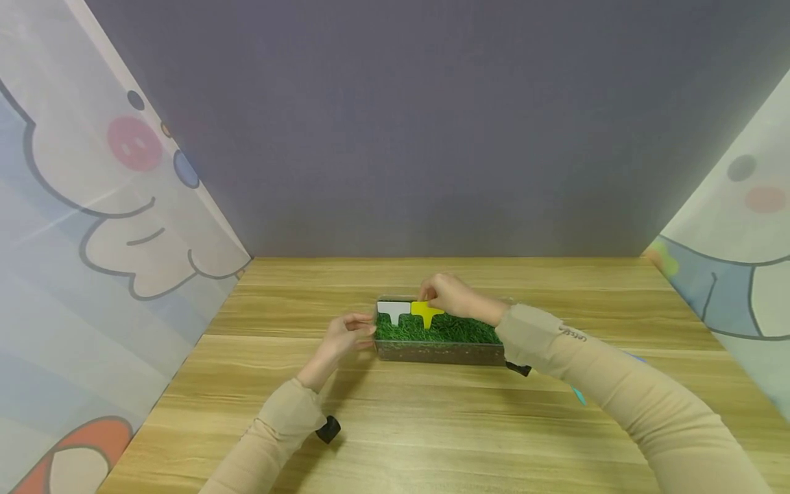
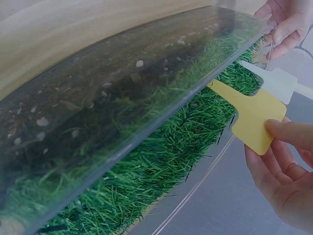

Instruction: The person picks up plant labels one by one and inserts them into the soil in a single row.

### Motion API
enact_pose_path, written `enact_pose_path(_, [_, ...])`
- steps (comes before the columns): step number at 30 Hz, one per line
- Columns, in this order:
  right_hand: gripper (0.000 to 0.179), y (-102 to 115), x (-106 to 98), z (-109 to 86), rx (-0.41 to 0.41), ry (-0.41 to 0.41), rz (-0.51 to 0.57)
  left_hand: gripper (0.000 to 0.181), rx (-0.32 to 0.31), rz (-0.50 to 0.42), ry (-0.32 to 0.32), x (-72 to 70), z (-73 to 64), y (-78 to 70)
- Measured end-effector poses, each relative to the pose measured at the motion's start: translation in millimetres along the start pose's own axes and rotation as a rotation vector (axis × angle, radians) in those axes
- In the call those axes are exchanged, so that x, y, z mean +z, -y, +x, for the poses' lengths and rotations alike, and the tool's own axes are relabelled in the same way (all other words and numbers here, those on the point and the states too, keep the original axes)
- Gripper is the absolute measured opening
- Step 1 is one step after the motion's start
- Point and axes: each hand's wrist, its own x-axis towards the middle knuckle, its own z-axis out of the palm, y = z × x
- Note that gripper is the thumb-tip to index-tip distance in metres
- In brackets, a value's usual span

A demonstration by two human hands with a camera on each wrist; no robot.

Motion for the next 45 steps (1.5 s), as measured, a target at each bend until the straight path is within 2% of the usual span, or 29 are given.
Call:
enact_pose_path(13, [0.014,0.5,0.4,-0.5,-0.004,-0.004,-0.033,0.029,-0.004,-0.018,0.008,-0.4,1.3,-0.2])
enact_pose_path(19, [0.019,1.7,-2.9,-2.0,-0.007,-0.006,-0.002,0.029,-0.001,-0.01,0.008,-1.4,0.9,0.5])
enact_pose_path(21, [0.019,1.1,-4.2,-2.7,-0.004,-0.007,0.015,0.03,0.018,-0.008,0.024,-3.8,5.2,6.9])
enact_pose_path(25, [0.019,-1.6,-6.3,-4.9,0.001,-0.013,0.041,0.036,0.056,-0.033,0.066,-14.0,31.1,40.8])
enact_pose_path(28, [0.019,-2.7,-8.7,-9.1,0.007,-0.023,0.059,0.035,0.037,-0.033,0.046,-11.4,26.7,34.2])
enact_pose_path(32, [0.02,-3.1,-13.6,-17.4,0.006,-0.04,0.078,0.029,0.002,0.001,0.005,-0.9,1.8,1.0])
enact_pose_path(39, [0.019,-8.3,-21.2,-35.5,0.018,-0.072,0.107,0.03,-0.003,-0.012,0.006,-0.2,0.7,-0.5])
enact_pose_path(43, [0.019,-13.7,-22.9,-48.5,0.04,-0.128,0.128,0.031,0.021,-0.005,0.022,-1.0,0.2,1.2])
enact_pose_path(45, [0.019,-17.2,-23.1,-54.9,0.041,-0.164,0.124,0.031,0.055,-0.006,0.063,-5.4,6.6,11.2])
